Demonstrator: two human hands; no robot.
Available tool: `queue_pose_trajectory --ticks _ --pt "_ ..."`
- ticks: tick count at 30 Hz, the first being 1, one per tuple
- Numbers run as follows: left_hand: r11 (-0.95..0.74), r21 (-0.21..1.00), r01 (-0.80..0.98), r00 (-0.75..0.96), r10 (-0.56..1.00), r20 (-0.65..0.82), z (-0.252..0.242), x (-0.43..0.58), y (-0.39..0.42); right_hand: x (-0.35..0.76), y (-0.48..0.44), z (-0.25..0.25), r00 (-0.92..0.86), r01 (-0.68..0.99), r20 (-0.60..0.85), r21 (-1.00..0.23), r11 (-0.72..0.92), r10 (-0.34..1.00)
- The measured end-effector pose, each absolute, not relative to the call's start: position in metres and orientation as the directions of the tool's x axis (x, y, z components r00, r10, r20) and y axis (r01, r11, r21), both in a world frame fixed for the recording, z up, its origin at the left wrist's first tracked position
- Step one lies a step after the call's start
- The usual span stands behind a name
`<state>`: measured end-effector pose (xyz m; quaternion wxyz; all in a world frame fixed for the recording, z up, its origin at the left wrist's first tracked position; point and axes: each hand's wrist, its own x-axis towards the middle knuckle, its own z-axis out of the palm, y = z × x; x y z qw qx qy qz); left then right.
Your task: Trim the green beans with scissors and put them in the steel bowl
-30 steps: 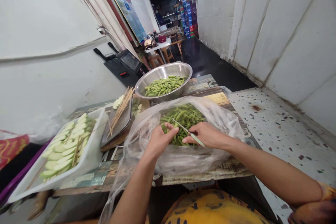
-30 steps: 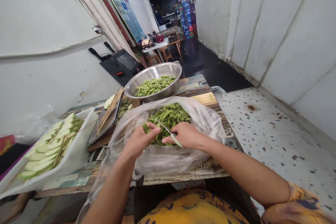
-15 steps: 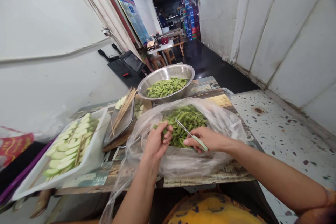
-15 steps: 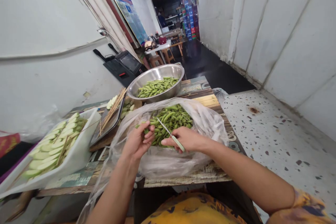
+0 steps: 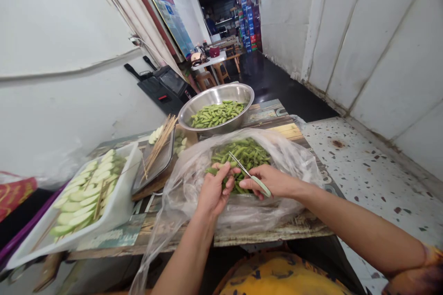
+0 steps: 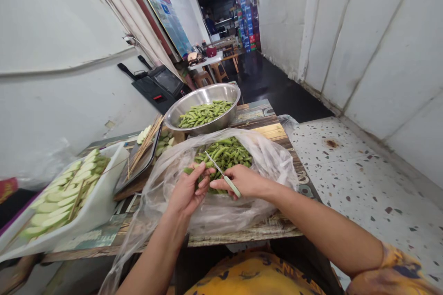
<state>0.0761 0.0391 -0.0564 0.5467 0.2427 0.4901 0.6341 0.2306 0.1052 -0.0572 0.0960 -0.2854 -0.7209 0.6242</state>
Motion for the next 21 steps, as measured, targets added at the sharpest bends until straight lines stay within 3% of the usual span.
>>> queue_pose_trajectory --ticks 8,13,15,17,21 --pt "0.176 0.913 -0.368 -0.296 0.908 -0.295 -0.054 0.069 0.036 0.23 0.105 -0.063 -0.818 0.33 -0.224 -0.937 0.114 0.53" --pt "0.225 0.913 -0.34 -0.26 0.911 -0.321 -0.02 0.043 0.048 0.229 0.106 -0.062 -0.792 0.353 -0.26 -0.933 0.066 0.553" --pt "0.131 0.977 -0.171 -0.322 0.929 -0.181 0.007 0.029 0.074 0.229 0.107 -0.063 -0.795 0.359 -0.26 -0.93 0.079 0.548" --pt "0.083 0.976 0.199 -0.441 0.898 0.014 0.036 0.015 0.11 0.23 0.107 -0.065 -0.809 0.352 -0.247 -0.93 0.104 0.533" --pt "0.036 0.889 0.456 -0.45 0.871 0.196 0.077 -0.002 0.172 0.23 0.107 -0.065 -0.795 0.34 -0.239 -0.937 0.083 0.557"
